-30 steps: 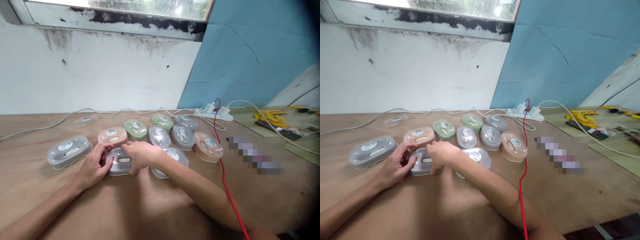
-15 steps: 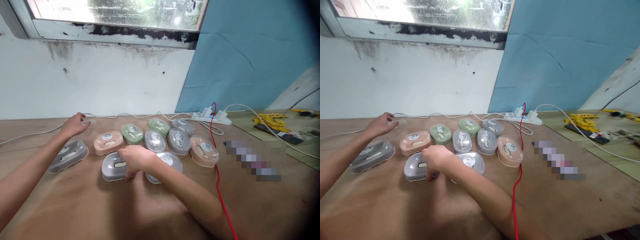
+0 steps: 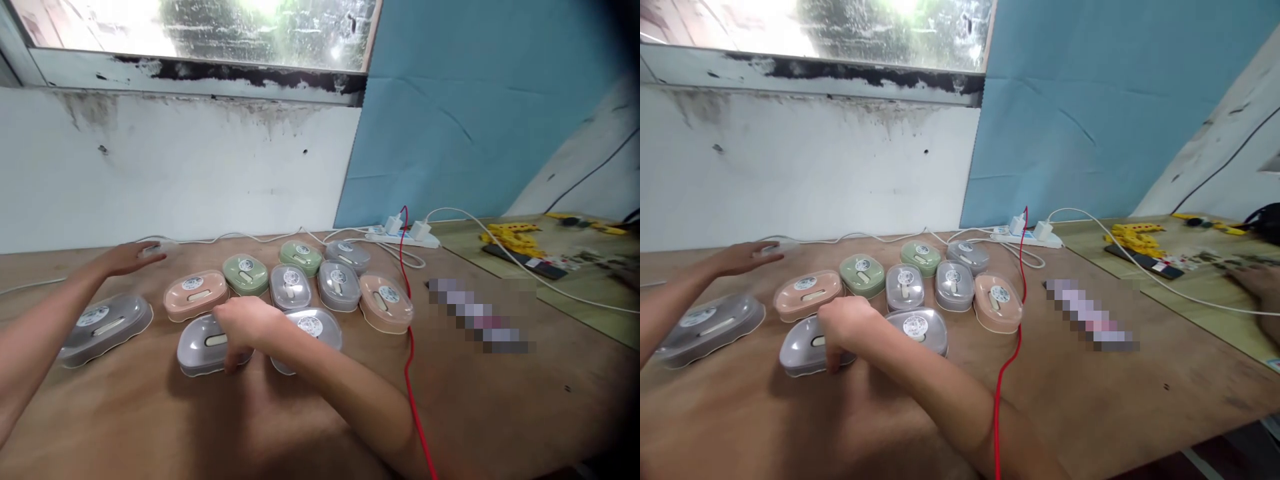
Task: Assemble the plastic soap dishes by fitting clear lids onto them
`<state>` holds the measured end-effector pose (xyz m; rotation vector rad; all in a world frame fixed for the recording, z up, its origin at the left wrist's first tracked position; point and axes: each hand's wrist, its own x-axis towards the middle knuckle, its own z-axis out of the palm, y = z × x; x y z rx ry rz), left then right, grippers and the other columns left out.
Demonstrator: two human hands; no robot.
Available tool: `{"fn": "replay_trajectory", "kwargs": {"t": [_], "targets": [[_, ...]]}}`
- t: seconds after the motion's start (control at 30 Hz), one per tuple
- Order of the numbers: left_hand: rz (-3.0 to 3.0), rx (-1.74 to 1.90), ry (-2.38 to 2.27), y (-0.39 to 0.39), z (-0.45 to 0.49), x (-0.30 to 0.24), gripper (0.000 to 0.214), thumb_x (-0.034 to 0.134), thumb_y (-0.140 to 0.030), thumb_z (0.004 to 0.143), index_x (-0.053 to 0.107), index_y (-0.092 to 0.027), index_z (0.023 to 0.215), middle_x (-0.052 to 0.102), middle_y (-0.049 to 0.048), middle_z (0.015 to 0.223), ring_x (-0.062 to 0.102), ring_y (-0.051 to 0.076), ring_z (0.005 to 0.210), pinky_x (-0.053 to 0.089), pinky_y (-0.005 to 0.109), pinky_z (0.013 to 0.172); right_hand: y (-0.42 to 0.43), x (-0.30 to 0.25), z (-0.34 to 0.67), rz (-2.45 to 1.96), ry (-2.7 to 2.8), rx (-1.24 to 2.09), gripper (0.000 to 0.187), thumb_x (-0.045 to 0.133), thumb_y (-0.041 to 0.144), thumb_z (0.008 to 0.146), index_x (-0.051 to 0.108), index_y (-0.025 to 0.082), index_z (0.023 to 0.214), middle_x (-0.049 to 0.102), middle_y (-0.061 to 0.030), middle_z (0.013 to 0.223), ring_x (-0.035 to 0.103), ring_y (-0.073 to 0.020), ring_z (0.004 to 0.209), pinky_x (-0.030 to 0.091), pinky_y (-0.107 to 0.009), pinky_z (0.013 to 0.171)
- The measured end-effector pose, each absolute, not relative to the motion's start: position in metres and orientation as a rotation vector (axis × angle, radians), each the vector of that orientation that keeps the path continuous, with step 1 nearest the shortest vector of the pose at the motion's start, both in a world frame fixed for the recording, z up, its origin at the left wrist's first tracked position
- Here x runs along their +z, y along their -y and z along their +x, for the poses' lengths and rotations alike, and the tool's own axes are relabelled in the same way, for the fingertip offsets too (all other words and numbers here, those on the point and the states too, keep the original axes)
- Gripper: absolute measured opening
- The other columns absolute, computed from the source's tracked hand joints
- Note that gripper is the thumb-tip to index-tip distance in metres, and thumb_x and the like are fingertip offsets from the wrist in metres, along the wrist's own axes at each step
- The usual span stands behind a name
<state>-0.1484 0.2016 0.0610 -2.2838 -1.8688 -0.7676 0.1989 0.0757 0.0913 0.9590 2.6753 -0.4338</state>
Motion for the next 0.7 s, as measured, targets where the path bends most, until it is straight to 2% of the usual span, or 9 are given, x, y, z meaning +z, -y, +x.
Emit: {"fn": "replay_trajectory", "kwargs": {"t": [0.07,0.13,0.2,0.3,0.33,0.43,0.53,0.6,0.7], "targets": [[-2.267,-0.737,1.902,-0.187,-0.127,0.075,0.087,0.045,-0.082,0.097,0.067,-0.005,0.132,0.075,0.0087,0.103,0.066,0.020,0.077,0.057,0.036,0.079,-0.075,0.091,0.198,0.981,-2.668,-0.420,0.067,0.097,0.038,0.065,0.070,0.013,0.121,0.077,-0.0142,0.123,0.075,-0.0302,0.108,0.061,-0.031,0.075],[-2.283,-0.762,1.857,-0.164,-0.100,0.082,0.080,0.035,-0.074,0.105,0.052,-0.009,0.150,0.068,0.0111,0.130,0.069,0.023,0.096,0.057,0.039,0.091,-0.073,0.092,0.198,0.980,-2.655,-0.411,0.067,0.097,0.038,0.064,0.070,0.013,0.121,0.076,-0.0142,0.124,0.075,-0.0301,0.108,0.061,-0.031,0.076],[-2.334,-0.782,1.771,-0.134,-0.074,0.081,0.074,0.042,-0.070,0.105,0.046,-0.014,0.154,0.059,0.0102,0.146,0.067,0.025,0.113,0.055,0.039,0.099,-0.071,0.095,0.199,0.984,-2.648,-0.386,0.074,0.098,0.037,0.062,0.068,0.012,0.124,0.074,-0.0157,0.129,0.074,-0.0308,0.112,0.060,-0.032,0.078],[-2.448,-0.784,1.338,-0.088,-0.046,0.065,0.064,0.056,-0.059,0.103,0.043,-0.021,0.152,0.062,0.0106,0.142,0.063,0.032,0.124,0.051,0.047,0.107,-0.067,0.108,0.207,1.005,-2.660,-0.379,0.080,0.100,0.040,0.057,0.069,0.013,0.125,0.073,-0.0157,0.131,0.074,-0.0313,0.110,0.059,-0.031,0.075],[-2.459,-0.809,1.132,-0.076,-0.041,0.057,0.063,0.061,-0.060,0.099,0.047,-0.023,0.148,0.062,0.0126,0.141,0.063,0.036,0.125,0.051,0.051,0.106,-0.066,0.115,0.213,1.012,-2.655,-0.414,0.075,0.099,0.043,0.057,0.071,0.014,0.120,0.075,-0.0135,0.125,0.075,-0.0302,0.105,0.057,-0.030,0.071],[-2.494,-0.958,1.101,-0.054,-0.033,0.034,0.056,0.061,-0.046,0.102,0.042,-0.023,0.150,0.058,0.0170,0.144,0.060,0.037,0.130,0.051,0.051,0.105,-0.065,0.137,0.233,1.089,-2.610,-0.535,0.057,0.095,0.054,0.060,0.076,0.017,0.098,0.078,-0.0053,0.094,0.074,-0.0249,0.080,0.050,-0.029,0.058],[-2.556,-1.065,1.177,-0.047,-0.028,0.017,0.051,0.060,-0.040,0.103,0.042,-0.025,0.149,0.056,0.0170,0.147,0.058,0.036,0.134,0.050,0.050,0.107,-0.066,0.154,0.254,1.282,-2.597,-0.507,0.056,0.093,0.060,0.059,0.074,0.018,0.089,0.074,-0.0032,0.080,0.070,-0.0226,0.070,0.044,-0.029,0.054],[-2.639,-0.995,1.134,-0.044,-0.023,0.008,0.050,0.061,-0.039,0.102,0.046,-0.026,0.147,0.054,0.0160,0.151,0.054,0.037,0.138,0.046,0.052,0.111,-0.069,0.159,0.263,1.376,-2.579,-0.471,0.058,0.093,0.059,0.059,0.073,0.017,0.094,0.074,-0.0039,0.084,0.070,-0.0231,0.074,0.043,-0.028,0.055],[-2.742,-0.837,1.060,-0.040,-0.016,-0.003,0.049,0.061,-0.041,0.102,0.049,-0.028,0.148,0.054,0.0137,0.154,0.052,0.038,0.140,0.043,0.054,0.112,-0.076,0.155,0.264,1.380,-2.595,-0.463,0.071,0.095,0.055,0.057,0.070,0.017,0.112,0.076,-0.0071,0.102,0.071,-0.0262,0.088,0.044,-0.028,0.059]]}}
